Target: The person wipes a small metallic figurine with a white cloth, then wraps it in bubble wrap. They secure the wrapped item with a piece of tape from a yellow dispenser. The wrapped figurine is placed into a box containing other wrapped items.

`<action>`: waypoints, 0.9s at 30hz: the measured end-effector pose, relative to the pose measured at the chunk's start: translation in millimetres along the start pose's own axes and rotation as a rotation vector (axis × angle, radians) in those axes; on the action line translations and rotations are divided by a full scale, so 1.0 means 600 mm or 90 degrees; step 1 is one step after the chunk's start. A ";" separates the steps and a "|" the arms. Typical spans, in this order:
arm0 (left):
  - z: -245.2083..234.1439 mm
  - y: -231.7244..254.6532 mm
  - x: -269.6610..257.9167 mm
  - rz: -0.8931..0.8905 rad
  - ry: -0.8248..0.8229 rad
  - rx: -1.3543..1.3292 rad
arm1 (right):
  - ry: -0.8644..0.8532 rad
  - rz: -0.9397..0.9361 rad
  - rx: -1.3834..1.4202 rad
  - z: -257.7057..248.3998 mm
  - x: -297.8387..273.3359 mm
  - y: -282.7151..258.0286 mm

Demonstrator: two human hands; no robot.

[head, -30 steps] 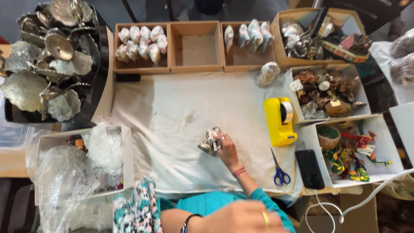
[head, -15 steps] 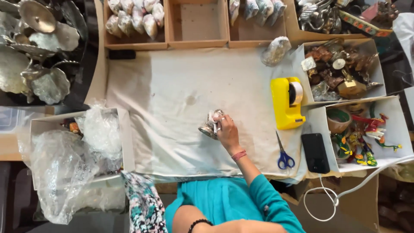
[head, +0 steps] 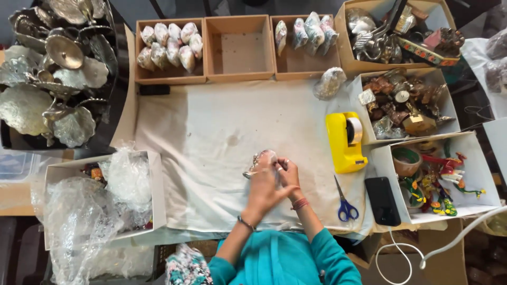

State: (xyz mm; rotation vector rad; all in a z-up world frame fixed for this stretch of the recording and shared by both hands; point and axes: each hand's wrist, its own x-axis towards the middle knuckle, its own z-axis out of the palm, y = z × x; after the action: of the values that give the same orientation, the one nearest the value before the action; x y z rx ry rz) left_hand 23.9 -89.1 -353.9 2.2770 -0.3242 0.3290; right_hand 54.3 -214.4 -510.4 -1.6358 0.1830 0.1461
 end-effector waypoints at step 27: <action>0.102 -0.224 -0.002 -0.551 -0.414 0.122 | 0.097 0.266 0.466 -0.024 0.027 0.060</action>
State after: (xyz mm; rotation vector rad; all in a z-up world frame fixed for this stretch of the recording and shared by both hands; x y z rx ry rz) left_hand 75.3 -47.6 -485.8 2.4119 0.4032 -0.8595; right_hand 62.2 -231.7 -547.8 -0.8618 0.6189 0.2392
